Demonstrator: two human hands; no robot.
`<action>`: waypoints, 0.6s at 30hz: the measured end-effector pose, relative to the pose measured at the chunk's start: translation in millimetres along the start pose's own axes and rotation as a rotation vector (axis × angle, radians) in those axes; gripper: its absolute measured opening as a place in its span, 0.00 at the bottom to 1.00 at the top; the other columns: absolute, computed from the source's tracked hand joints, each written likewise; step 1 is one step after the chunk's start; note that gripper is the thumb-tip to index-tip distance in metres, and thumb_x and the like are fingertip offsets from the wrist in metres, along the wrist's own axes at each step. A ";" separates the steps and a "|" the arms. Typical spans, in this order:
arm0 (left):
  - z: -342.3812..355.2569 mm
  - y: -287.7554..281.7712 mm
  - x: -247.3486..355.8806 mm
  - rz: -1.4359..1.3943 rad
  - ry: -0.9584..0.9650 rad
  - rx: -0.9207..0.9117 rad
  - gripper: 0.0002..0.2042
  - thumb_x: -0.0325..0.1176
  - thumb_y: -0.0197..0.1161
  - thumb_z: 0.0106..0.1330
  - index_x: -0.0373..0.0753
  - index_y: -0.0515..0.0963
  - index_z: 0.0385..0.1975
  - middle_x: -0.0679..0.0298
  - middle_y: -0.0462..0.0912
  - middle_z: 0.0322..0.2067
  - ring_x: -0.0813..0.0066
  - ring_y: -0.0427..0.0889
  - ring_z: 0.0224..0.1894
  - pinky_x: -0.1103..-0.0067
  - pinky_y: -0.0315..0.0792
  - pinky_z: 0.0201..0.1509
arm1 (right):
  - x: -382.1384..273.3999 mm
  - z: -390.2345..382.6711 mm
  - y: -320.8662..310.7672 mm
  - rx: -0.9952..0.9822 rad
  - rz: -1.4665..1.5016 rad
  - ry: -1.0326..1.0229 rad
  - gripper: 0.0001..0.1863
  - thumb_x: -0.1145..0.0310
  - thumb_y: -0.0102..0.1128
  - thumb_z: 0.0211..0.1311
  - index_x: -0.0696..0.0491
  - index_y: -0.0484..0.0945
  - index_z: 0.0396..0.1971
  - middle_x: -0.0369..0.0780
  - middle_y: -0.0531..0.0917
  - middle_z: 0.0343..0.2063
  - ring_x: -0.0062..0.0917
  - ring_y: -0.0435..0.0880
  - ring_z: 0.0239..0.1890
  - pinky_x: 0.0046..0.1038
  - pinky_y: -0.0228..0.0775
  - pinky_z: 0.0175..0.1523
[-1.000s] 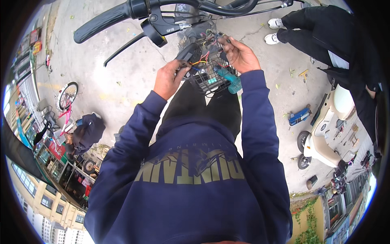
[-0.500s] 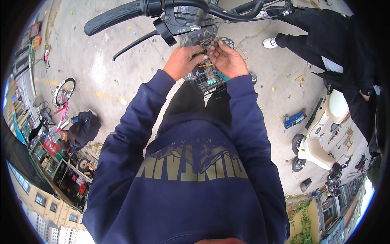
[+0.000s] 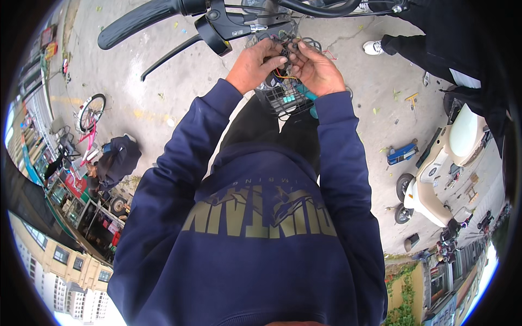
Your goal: The person repairs wiring on an electric scooter's front basket area. They strip and twist wires, test the headlight, and wrap connections with electrical tape. The headlight illuminates during testing, indicating the repair is functional.
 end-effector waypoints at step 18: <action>0.9 9.9 -4.4 -0.080 0.034 0.075 0.12 0.28 0.68 0.66 0.30 0.80 0.45 0.61 0.86 0.39 0.79 0.82 0.42 0.80 0.76 0.51 | 3.7 -0.1 1.9 -0.024 0.005 -0.028 0.09 0.67 0.60 0.70 0.53 0.81 0.45 0.36 0.86 0.41 0.21 0.83 0.41 0.25 0.73 0.42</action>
Point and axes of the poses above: each hand's wrist, its own z-axis towards the middle knuckle, its own y-axis out of the palm, x = y × z, the point moved 3 cm from there along z, towards the middle knuckle
